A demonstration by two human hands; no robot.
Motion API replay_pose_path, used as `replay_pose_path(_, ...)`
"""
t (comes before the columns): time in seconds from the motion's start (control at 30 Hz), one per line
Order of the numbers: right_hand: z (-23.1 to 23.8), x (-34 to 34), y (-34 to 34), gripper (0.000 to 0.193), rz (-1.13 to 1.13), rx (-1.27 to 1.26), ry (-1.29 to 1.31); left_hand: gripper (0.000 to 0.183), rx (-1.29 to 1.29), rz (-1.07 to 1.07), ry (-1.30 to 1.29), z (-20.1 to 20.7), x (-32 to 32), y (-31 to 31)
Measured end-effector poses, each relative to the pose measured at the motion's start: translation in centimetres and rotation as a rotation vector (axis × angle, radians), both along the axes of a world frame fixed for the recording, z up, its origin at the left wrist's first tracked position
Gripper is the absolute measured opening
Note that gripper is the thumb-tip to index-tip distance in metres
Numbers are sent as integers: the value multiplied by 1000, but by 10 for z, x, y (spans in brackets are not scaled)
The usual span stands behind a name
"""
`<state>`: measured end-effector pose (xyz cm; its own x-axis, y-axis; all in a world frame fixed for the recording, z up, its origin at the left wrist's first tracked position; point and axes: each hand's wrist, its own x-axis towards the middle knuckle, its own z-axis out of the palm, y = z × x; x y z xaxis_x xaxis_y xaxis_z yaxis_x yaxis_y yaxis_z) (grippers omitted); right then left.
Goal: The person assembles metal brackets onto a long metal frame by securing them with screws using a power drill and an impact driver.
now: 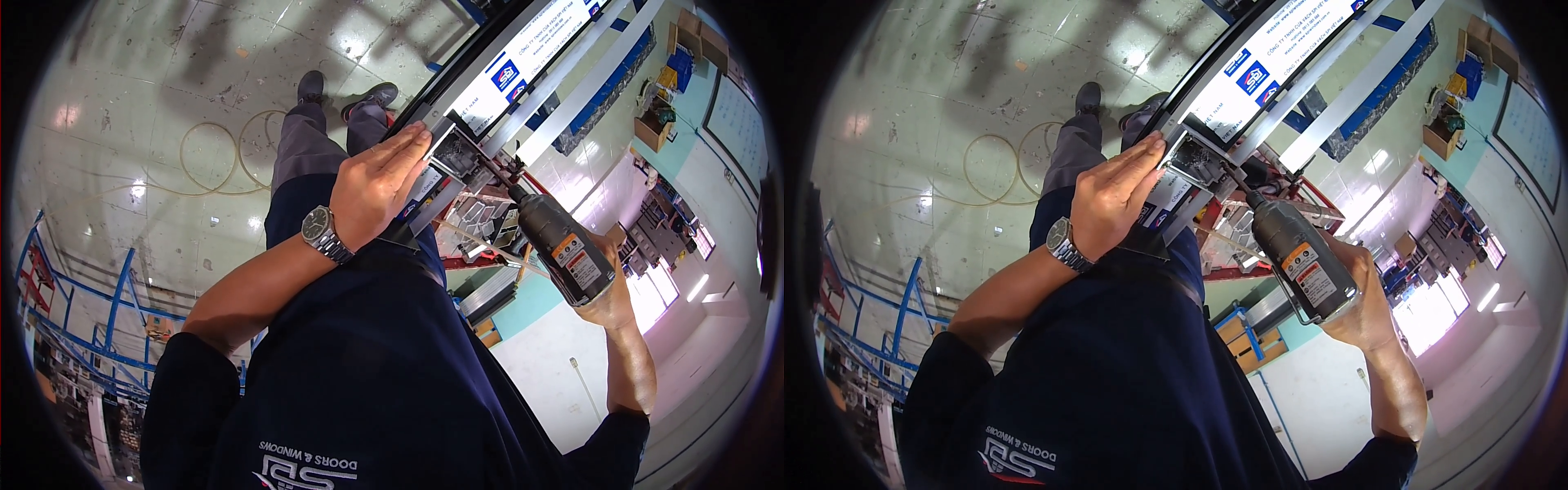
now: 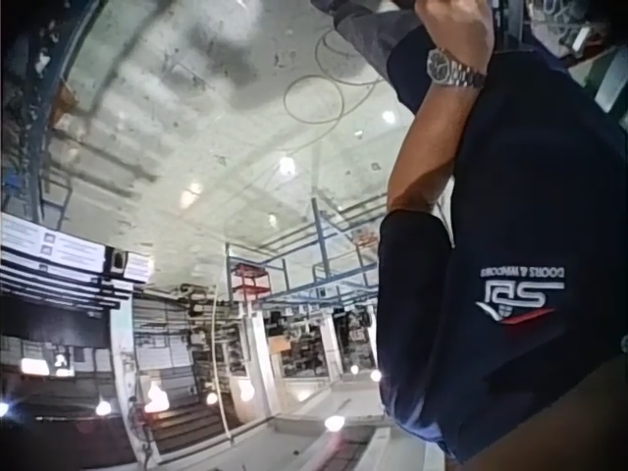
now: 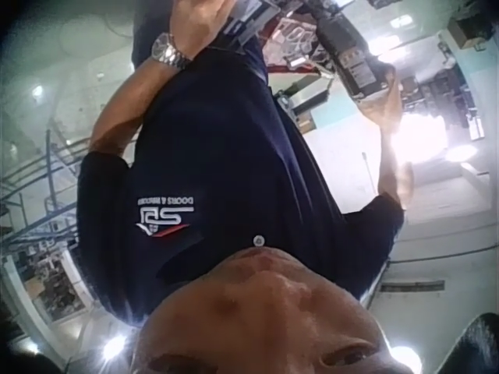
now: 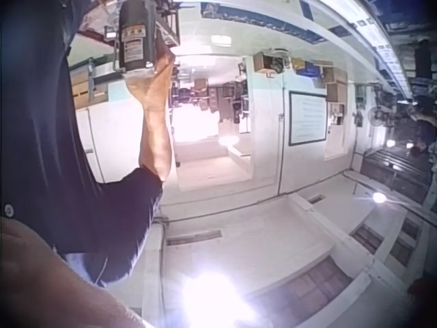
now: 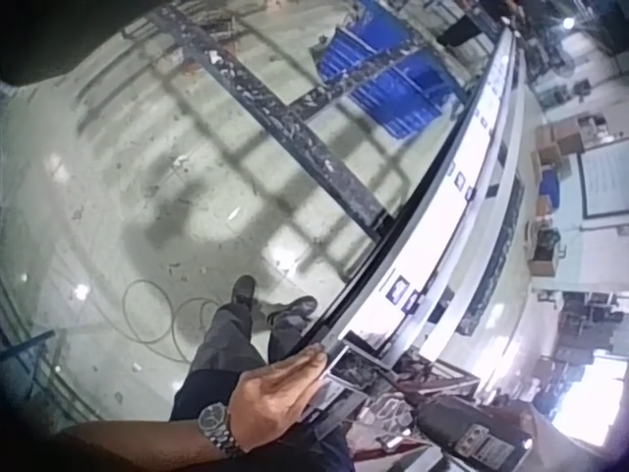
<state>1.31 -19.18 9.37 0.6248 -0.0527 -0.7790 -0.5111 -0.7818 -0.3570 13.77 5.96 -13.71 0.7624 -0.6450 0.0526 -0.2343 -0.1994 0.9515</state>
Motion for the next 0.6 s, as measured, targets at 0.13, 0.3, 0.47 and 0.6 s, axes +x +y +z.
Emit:
replay_pose_path(0.13, 0, -2, 2, 71, 69, -64, -34, 34, -9, 1, -11, -1, 0, -1)
replay_pose_path(0.3, -11, 23, 13, 59, -107, 38, -85, 34, -2, -2, 0, -1, 0, -1)
replay_pose_path(0.47, -15, 5, 10, 54, -71, -6, -195, 34, -3, -4, 13, 1, 2, -1)
replay_pose_path(0.6, -12, 12, 6, 63, -134, 14, -43, 33, -10, -3, -5, 0, 1, -1)
